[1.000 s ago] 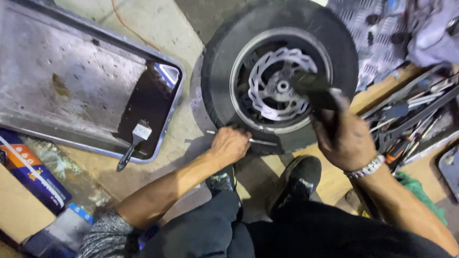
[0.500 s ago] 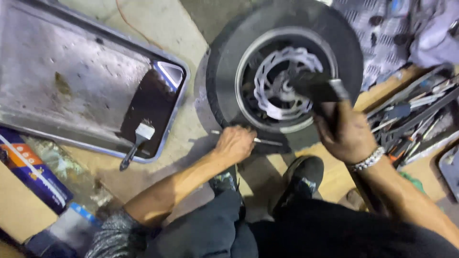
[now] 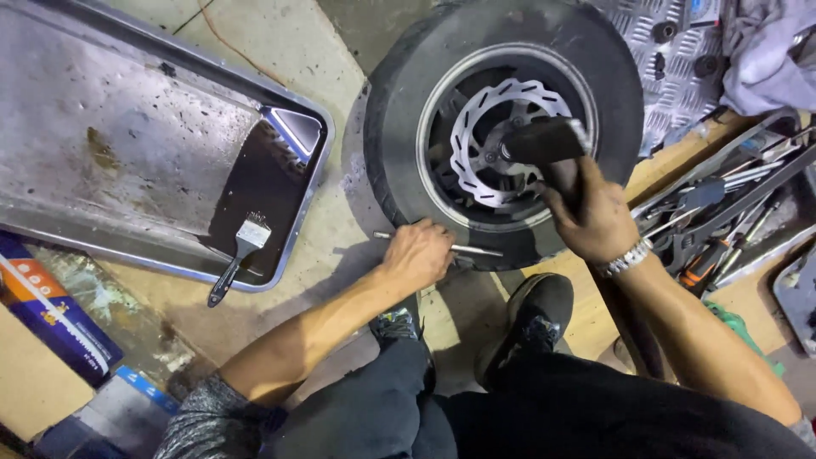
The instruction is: The person installs two wheel center caps onto a motorcycle wheel. They place each cap into the hub, then use a punch and hammer to tap the caps into place. The wheel is flipped over to install the second cap on the opposite side.
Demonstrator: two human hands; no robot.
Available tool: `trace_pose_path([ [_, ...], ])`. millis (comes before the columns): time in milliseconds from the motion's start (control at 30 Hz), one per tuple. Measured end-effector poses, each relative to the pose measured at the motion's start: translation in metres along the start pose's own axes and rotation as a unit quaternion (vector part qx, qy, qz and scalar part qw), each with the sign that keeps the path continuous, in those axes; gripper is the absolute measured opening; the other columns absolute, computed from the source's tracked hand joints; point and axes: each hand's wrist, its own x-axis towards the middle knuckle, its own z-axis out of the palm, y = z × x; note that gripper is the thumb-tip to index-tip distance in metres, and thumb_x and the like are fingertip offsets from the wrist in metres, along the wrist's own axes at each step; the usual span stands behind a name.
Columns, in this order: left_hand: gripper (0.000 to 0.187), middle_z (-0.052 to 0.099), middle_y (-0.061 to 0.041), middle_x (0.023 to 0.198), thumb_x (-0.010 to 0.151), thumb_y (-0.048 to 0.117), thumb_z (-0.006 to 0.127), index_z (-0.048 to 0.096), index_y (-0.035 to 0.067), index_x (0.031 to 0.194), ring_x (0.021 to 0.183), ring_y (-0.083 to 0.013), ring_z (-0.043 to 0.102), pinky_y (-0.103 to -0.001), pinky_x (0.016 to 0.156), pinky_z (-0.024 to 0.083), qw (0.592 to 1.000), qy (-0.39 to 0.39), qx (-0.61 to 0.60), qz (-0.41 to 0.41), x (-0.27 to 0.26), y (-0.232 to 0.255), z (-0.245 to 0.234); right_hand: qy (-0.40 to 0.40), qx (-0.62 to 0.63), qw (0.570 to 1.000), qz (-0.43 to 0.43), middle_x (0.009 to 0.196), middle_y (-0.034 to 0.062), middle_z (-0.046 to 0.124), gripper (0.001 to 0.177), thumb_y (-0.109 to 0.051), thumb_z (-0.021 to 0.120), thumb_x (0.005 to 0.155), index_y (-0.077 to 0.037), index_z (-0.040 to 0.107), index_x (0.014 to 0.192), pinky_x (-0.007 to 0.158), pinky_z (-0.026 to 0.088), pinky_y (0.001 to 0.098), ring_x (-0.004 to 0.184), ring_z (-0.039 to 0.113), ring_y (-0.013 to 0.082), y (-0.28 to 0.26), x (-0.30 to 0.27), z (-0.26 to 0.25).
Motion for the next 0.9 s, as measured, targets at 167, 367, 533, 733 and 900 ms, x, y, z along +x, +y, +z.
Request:
trace_pose_path([
  [167,0.020,0.069,-0.008,0.072,0.079,0.032,0.071,0.074,0.012,0.082,0.075,-0.0280,0.070,-0.040,0.062,0.057,1.000,-0.021,-0.007,-0.009,-0.011,-0.012,0.033,0.018,0.059,0.997,0.047,0.079,0.0265,0.068,0.045,-0.023,0.076,0.098,0.003,0.054,0.127,0.062,0.053,0.0527,0.078,0.070,0.0486,-0.011,-0.015,-0.026],
  [367,0.020,0.067,-0.013,0.112,0.094,0.030,0.062,0.070,0.015,0.105,0.100,-0.0362,0.069,-0.044,0.071,0.059,0.981,0.144,0.072,0.107,0.000,-0.001,0.052,0.005,0.073,0.996,0.057,0.077,0.0292,0.068,0.042,-0.025,0.076,0.098,0.004,0.057,0.121,0.058,0.052,0.0487,0.072,0.070,0.0465,-0.009,-0.015,-0.021],
  [533,0.015,0.062,-0.007,0.105,0.098,0.027,0.054,0.064,0.016,0.101,0.086,-0.0297,0.065,-0.039,0.062,0.053,0.969,0.190,0.109,0.114,0.013,0.001,0.039,0.012,0.086,0.994,0.062,0.078,0.0307,0.066,0.042,-0.026,0.076,0.101,0.007,0.058,0.122,0.058,0.051,0.0508,0.074,0.069,0.0487,0.014,-0.021,-0.012],
  [733,0.022,0.060,-0.009,0.105,0.089,0.033,0.063,0.062,0.015,0.102,0.076,-0.0297,0.064,-0.040,0.061,0.053,0.962,0.239,0.092,0.098,0.012,-0.002,0.052,0.009,0.064,0.998,0.020,0.078,0.0292,0.067,0.048,-0.024,0.076,0.098,0.007,0.058,0.130,0.056,0.051,0.0497,0.074,0.069,0.0496,-0.007,-0.024,-0.015],
  [900,0.025,0.063,-0.009,0.099,0.089,0.035,0.062,0.063,0.016,0.105,0.070,-0.0281,0.063,-0.040,0.062,0.052,0.959,0.255,0.095,0.079,0.008,-0.010,0.063,0.011,0.071,0.996,-0.048,0.080,0.0390,0.065,0.057,-0.011,0.072,0.094,0.011,0.047,0.141,0.059,0.051,0.0630,0.076,0.066,0.0576,-0.032,-0.027,-0.010],
])
